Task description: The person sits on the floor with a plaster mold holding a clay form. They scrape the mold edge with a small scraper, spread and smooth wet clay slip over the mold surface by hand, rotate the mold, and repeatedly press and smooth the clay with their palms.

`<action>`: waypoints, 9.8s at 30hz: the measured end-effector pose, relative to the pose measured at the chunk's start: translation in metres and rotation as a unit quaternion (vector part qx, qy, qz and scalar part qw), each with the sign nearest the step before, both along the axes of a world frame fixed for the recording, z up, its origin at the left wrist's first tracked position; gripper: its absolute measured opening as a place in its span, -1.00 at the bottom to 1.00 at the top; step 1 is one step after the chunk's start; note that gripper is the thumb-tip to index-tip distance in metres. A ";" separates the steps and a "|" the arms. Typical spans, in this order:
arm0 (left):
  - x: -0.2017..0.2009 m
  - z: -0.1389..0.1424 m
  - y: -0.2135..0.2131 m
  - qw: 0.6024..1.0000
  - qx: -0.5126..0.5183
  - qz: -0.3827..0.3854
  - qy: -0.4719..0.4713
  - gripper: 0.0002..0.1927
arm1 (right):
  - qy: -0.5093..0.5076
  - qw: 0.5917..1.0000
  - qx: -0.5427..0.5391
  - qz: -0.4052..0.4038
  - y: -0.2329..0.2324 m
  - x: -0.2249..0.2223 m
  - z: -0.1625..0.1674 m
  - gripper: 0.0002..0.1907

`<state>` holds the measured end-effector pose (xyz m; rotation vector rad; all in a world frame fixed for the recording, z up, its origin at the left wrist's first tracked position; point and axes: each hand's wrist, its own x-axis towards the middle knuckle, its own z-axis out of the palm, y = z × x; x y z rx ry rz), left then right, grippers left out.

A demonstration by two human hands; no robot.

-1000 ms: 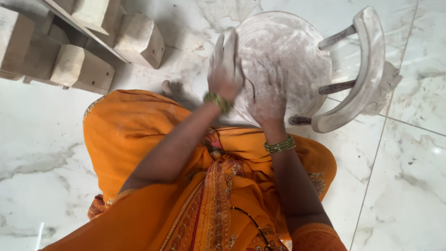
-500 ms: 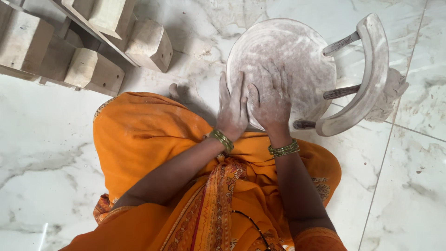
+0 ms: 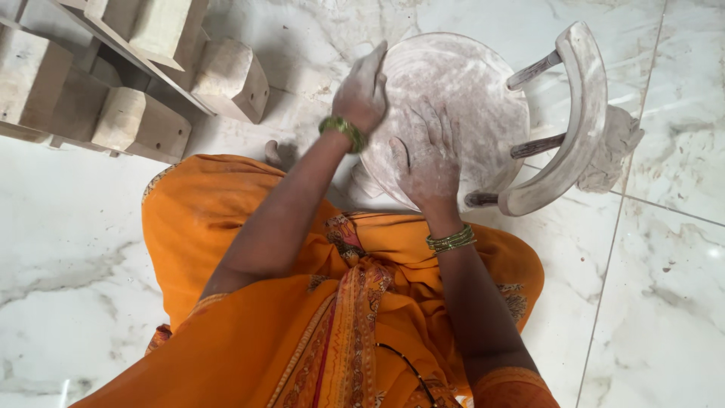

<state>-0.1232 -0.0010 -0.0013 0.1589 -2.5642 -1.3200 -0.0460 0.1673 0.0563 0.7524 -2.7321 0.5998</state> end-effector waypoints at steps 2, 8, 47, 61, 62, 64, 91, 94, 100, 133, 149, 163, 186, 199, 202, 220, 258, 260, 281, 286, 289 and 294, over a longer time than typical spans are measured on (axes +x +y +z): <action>0.026 0.000 0.011 0.993 -0.036 0.024 0.110 -0.49 | 0.007 1.000 -0.003 0.002 0.000 0.001 0.001 -0.48; 0.144 0.021 0.051 0.996 -0.032 0.059 0.063 -0.45 | 0.017 1.000 -0.015 0.003 -0.001 0.005 0.004 -0.49; 0.016 0.015 0.004 0.996 -0.049 -0.005 -0.071 -0.33 | -0.016 1.000 -0.020 0.000 -0.004 0.000 -0.004 -0.53; 0.044 0.017 0.014 0.993 -0.110 0.023 -0.035 -0.27 | -0.031 1.000 0.002 -0.006 -0.003 -0.002 -0.010 -0.50; 0.028 0.016 0.006 0.993 -0.100 -0.003 -0.060 -0.29 | -0.031 0.999 0.007 -0.009 -0.003 -0.002 -0.010 -0.51; 0.001 0.015 -0.001 0.993 -0.080 -0.040 -0.074 -0.36 | -0.026 0.999 0.016 -0.016 -0.004 -0.003 -0.011 -0.52; -0.008 0.008 0.012 0.995 -0.077 -0.049 -0.047 -0.40 | -0.040 0.999 0.025 -0.020 0.001 -0.012 -0.014 -0.49; 0.034 0.004 0.024 0.997 -0.070 -0.022 -0.027 -0.39 | -0.010 0.999 0.052 -0.004 0.002 -0.012 -0.013 -0.48; 0.112 0.000 0.043 0.989 -0.122 -0.026 0.082 -0.36 | -0.014 0.999 0.031 -0.011 0.004 -0.006 -0.014 -0.47; 0.004 -0.012 0.007 0.964 0.193 0.160 0.085 -0.34 | -0.079 0.989 -0.123 -0.027 0.001 -0.007 -0.003 -0.40; 0.115 0.026 0.075 0.939 0.305 -0.128 0.098 -0.26 | -0.049 0.924 -0.322 0.202 0.028 0.028 -0.031 -0.37; -0.028 0.022 0.034 0.979 -0.197 -0.011 -0.047 -0.17 | 0.147 0.968 -0.204 0.009 0.023 0.036 -0.036 -0.55; 0.100 0.008 -0.003 0.942 0.205 0.245 -0.105 -0.27 | 0.176 0.901 -0.390 -0.072 0.063 0.008 -0.050 -0.79; 0.166 0.007 0.005 0.977 -0.075 0.139 0.144 -0.02 | -0.208 0.539 -0.816 0.018 0.120 -0.050 -0.053 -0.73; 0.140 0.024 0.005 0.976 -0.199 0.060 0.071 -0.10 | -0.221 0.560 -0.794 -0.087 0.120 -0.056 -0.056 -0.71; 0.015 0.051 0.092 0.871 -0.369 -0.319 -0.059 -0.33 | -0.068 0.848 -0.497 -0.172 0.039 0.027 -0.039 -0.37; -0.020 0.066 0.098 0.883 -0.366 -0.278 -0.094 -0.40 | -0.170 0.743 -0.629 -0.153 0.052 0.001 -0.061 -0.34; -0.021 0.063 0.097 0.882 -0.367 -0.280 -0.091 -0.38 | -0.161 0.745 -0.632 -0.142 0.052 0.002 -0.067 -0.36; -0.025 0.059 0.097 0.879 -0.376 -0.279 -0.092 -0.31 | -0.060 0.847 -0.486 -0.207 0.050 -0.002 -0.084 -0.43; -0.024 0.062 0.096 0.878 -0.377 -0.282 -0.088 -0.28 | -0.206 0.779 -0.573 -0.153 0.081 -0.044 -0.073 -0.41; -0.023 0.065 0.098 0.879 -0.382 -0.268 -0.096 -0.30 | -0.269 0.756 -0.578 -0.148 0.092 -0.062 -0.067 -0.42; -0.024 0.067 0.098 0.878 -0.384 -0.267 -0.105 -0.29 | -0.082 0.900 -0.397 -0.160 0.073 -0.028 -0.072 -0.43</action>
